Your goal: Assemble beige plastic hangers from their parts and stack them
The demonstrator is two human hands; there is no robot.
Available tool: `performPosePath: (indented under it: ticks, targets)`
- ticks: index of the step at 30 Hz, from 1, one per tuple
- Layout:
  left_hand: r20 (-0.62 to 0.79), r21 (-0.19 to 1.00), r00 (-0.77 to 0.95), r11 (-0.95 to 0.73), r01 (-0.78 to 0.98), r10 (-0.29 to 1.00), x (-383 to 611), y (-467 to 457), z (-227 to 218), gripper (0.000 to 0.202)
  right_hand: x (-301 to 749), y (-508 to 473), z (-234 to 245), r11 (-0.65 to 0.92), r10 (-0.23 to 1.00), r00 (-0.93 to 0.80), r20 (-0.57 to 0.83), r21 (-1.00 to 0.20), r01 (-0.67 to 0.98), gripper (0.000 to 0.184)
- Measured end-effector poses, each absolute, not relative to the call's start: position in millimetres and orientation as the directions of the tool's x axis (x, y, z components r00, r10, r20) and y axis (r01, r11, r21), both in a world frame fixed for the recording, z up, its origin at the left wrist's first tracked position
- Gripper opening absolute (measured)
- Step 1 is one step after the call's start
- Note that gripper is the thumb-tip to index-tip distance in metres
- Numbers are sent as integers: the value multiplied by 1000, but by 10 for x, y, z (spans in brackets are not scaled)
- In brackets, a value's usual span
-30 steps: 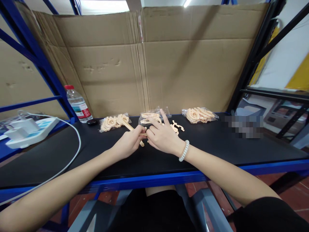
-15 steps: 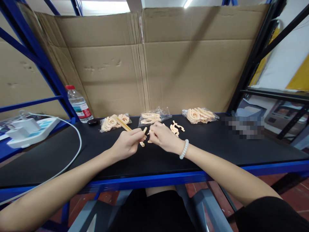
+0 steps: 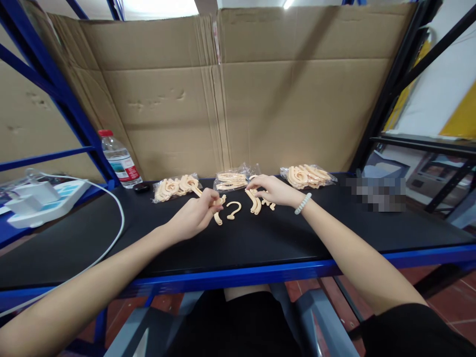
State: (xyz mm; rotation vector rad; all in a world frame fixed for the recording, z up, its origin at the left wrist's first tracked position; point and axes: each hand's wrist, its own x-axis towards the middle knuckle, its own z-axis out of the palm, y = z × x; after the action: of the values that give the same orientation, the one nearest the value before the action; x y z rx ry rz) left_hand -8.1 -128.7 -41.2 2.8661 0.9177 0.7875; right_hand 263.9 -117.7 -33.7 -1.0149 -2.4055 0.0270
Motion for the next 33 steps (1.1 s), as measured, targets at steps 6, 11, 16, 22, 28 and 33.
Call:
performPosePath:
  ticks: [6, 11, 16, 22, 28, 33]
  targets:
    - [443, 74, 683, -783, 618, 581, -126, -1227, -358, 12, 2611, -1221, -293, 748, 647, -617, 449, -216, 627, 16]
    - [504, 7, 701, -815, 580, 504, -144, -1172, -380, 7, 2397, -1245, -379, 790, 600, -644, 474, -223, 571, 15]
    - [619, 39, 628, -817, 575, 472, -158, -1134, -375, 8, 2013, -1259, -585, 822, 566, -723, 397, -199, 534, 14]
    - [634, 39, 634, -837, 546, 443, -134, -1125, -405, 9, 1955, -1235, -694, 816, 575, -731, 368, -185, 548, 18]
    - [542, 34, 724, -872, 489, 427, -197, -1092, -314, 12, 2040, -1277, -628, 816, 577, -716, 393, -224, 534, 22]
    - [252, 108, 889, -924, 368, 383, -333, -1036, -119, 15, 2157, -1338, -476, 808, 581, -646, 496, -254, 532, 22]
